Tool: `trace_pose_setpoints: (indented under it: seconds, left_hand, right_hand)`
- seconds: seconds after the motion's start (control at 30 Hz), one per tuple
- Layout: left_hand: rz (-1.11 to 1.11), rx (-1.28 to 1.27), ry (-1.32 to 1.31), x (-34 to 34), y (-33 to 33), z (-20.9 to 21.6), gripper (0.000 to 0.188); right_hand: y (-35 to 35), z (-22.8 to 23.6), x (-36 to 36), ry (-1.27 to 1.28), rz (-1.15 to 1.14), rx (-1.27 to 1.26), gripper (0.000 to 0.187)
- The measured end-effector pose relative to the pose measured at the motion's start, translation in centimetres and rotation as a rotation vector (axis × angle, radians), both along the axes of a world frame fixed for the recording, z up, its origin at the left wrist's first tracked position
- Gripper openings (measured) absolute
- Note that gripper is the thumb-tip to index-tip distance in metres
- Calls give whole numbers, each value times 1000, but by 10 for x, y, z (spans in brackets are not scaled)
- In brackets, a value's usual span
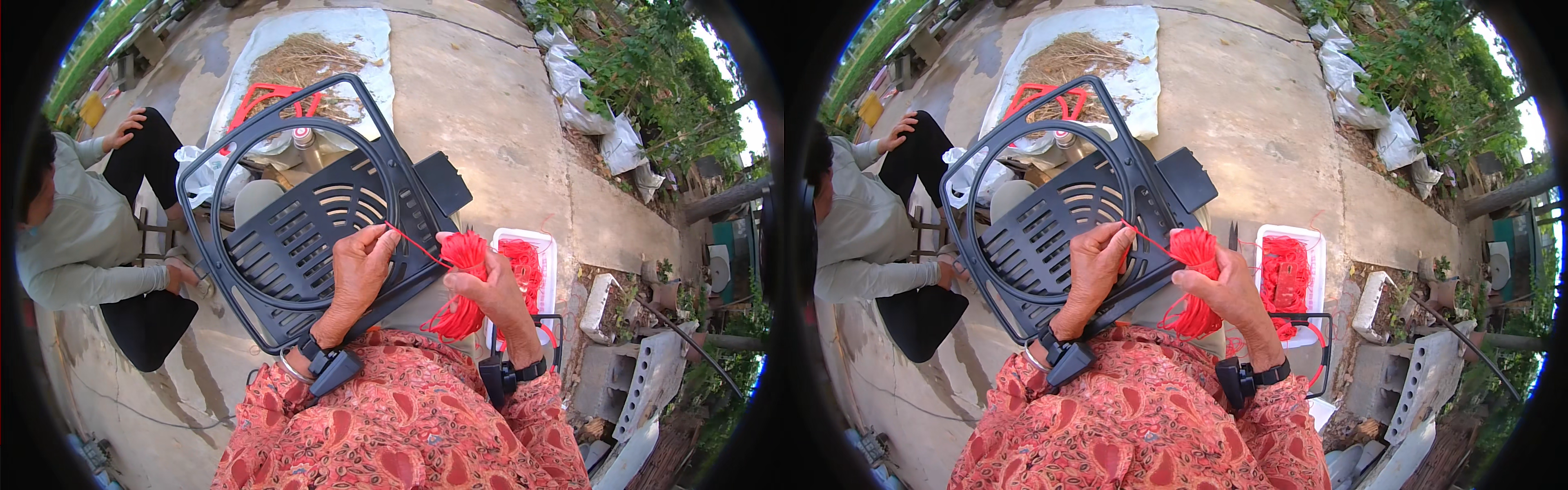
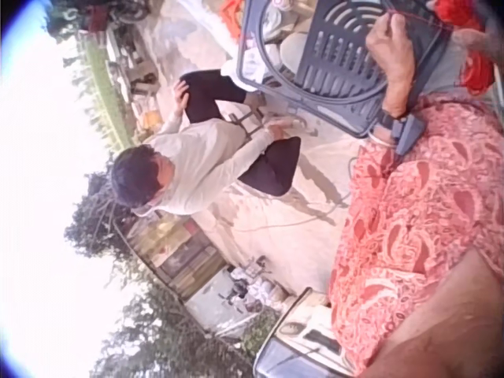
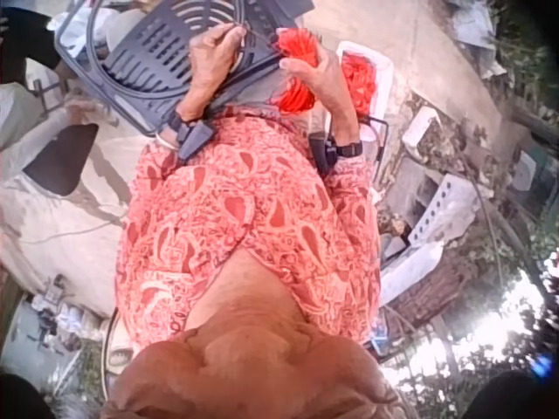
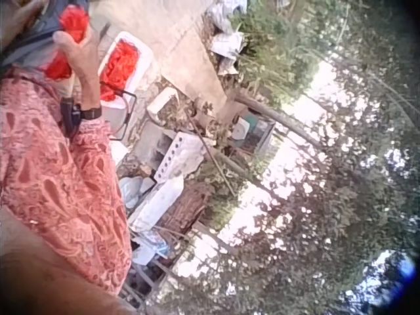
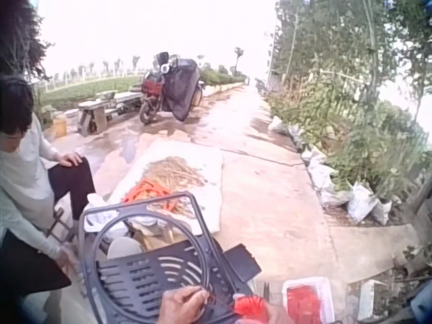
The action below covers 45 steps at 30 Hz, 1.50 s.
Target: Tying and winding red plastic string around a black plastic furniture component, likely a stool or chair base.
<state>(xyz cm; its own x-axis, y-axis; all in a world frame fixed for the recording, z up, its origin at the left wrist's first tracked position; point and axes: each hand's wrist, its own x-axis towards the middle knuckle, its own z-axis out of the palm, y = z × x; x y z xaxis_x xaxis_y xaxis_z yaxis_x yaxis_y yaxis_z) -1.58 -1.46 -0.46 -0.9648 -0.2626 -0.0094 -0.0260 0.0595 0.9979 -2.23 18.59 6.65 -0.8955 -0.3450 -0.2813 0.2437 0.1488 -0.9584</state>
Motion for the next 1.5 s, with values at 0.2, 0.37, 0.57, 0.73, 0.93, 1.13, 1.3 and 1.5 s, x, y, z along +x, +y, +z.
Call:
trace_pose_setpoints:
  seconds: [0.2, 0.37, 0.57, 0.73, 0.93, 1.13, 1.3, 1.5]
  left_hand:
    - [-27, -12, -67, 0, -2, 5, 19]
    - [-55, 194, -142, 6, -6, 15, 23]
    - [-178, 222, -157, 7, -7, 22, 25]
    - [-147, 179, -106, 9, -6, 19, 25]
    - [-120, 83, -79, 11, -5, 13, 23]
    - [-27, -169, 38, 20, 5, 5, 20]
    - [3, -329, 118, 30, 15, 5, 19]
    - [78, -327, 77, 24, 5, 5, 19]
  right_hand:
    - [-22, -25, -6, 53, 5, 178, 27]
    - [-9, -35, 14, -56, -166, 18, 22]
    - [2, -33, 23, -120, -171, 51, 20]
    - [8, -5, 23, 67, -76, 386, 41]
    - [23, -5, 48, 146, -35, 227, 48]
    - [-1, 23, 29, 502, 148, 667, 44]
    - [-39, 9, 10, 591, 164, 835, 30]
    - [-59, -3, 7, 843, 211, 811, 36]
